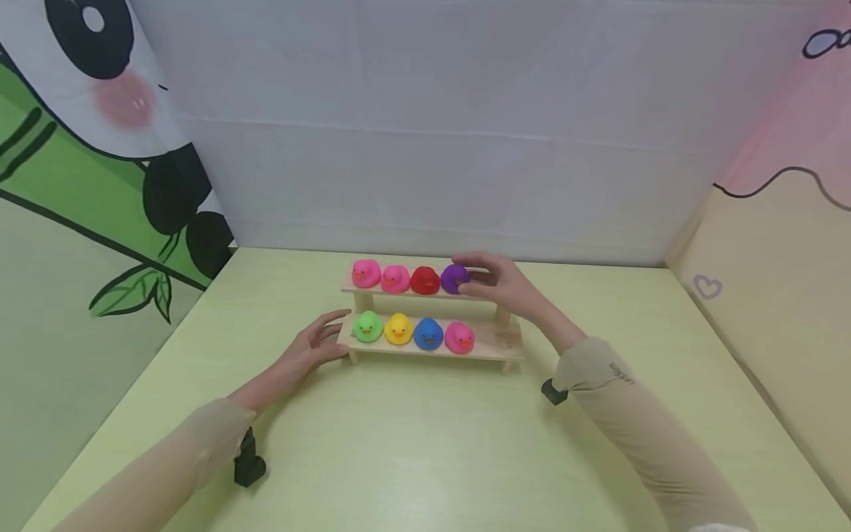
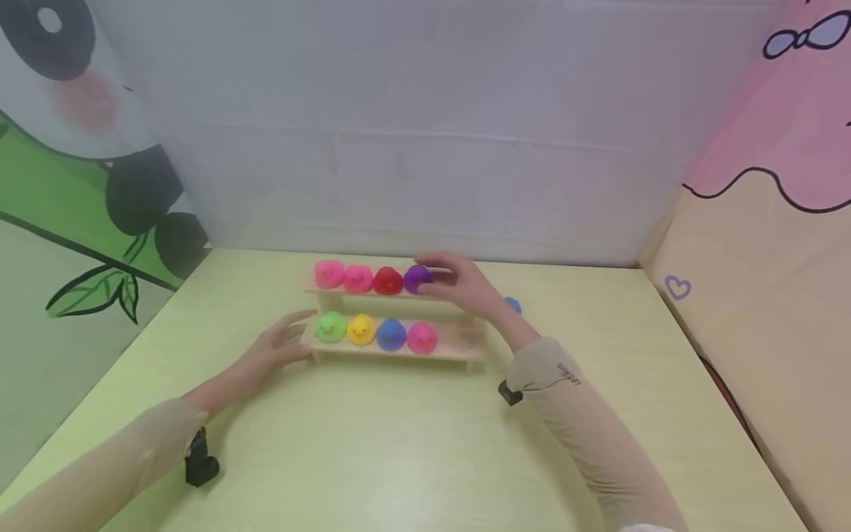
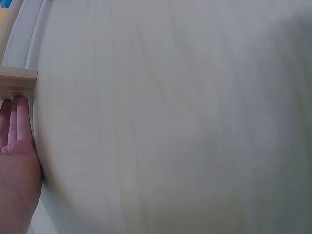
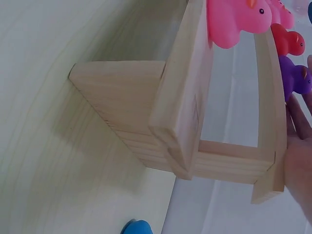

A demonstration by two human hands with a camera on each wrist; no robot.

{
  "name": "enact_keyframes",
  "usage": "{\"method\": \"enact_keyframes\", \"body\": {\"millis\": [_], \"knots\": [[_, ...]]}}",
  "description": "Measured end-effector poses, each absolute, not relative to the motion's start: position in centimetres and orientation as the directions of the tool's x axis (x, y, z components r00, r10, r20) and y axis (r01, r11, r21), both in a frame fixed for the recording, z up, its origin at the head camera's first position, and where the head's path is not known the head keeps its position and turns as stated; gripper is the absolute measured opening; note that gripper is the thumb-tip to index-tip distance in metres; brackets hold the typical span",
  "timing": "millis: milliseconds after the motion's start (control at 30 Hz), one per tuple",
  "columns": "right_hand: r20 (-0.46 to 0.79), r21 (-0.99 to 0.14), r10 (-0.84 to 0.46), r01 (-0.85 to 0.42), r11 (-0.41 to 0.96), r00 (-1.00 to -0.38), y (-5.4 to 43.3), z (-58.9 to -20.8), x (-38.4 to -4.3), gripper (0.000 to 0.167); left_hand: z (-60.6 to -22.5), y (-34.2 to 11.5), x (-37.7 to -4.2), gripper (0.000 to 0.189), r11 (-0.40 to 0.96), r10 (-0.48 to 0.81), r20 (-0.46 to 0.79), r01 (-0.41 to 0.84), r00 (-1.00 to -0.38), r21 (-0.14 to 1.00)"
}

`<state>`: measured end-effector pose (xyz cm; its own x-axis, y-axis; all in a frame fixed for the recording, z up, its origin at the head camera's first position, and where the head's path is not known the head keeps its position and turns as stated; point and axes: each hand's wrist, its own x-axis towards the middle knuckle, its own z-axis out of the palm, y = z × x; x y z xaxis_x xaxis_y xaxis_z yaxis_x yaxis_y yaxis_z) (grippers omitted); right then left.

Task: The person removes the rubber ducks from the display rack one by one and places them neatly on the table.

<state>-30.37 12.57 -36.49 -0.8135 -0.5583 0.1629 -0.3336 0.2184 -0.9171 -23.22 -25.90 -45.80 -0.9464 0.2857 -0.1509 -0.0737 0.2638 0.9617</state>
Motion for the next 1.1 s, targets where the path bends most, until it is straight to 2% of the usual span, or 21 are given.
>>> {"method": "enact_keyframes", "body": {"millis": [433,1100], "knots": [[0.147,-0.912,-0.526,-0.321,0.256,-0.838,12.2,-36.6,-30.9,0.044,-46.1,-26.3,-23.8,0.068,0.24,0.302,-0.106,-0.032,-0.947,0.97],[0.181,-0.904,-0.497,-0.342,0.255,-0.849,11.5,-36.8,-31.1,0.04,-46.0,-26.7,-23.7,0.067,0.24,0.304,-0.108,-0.034,-0.947,0.97]]}}
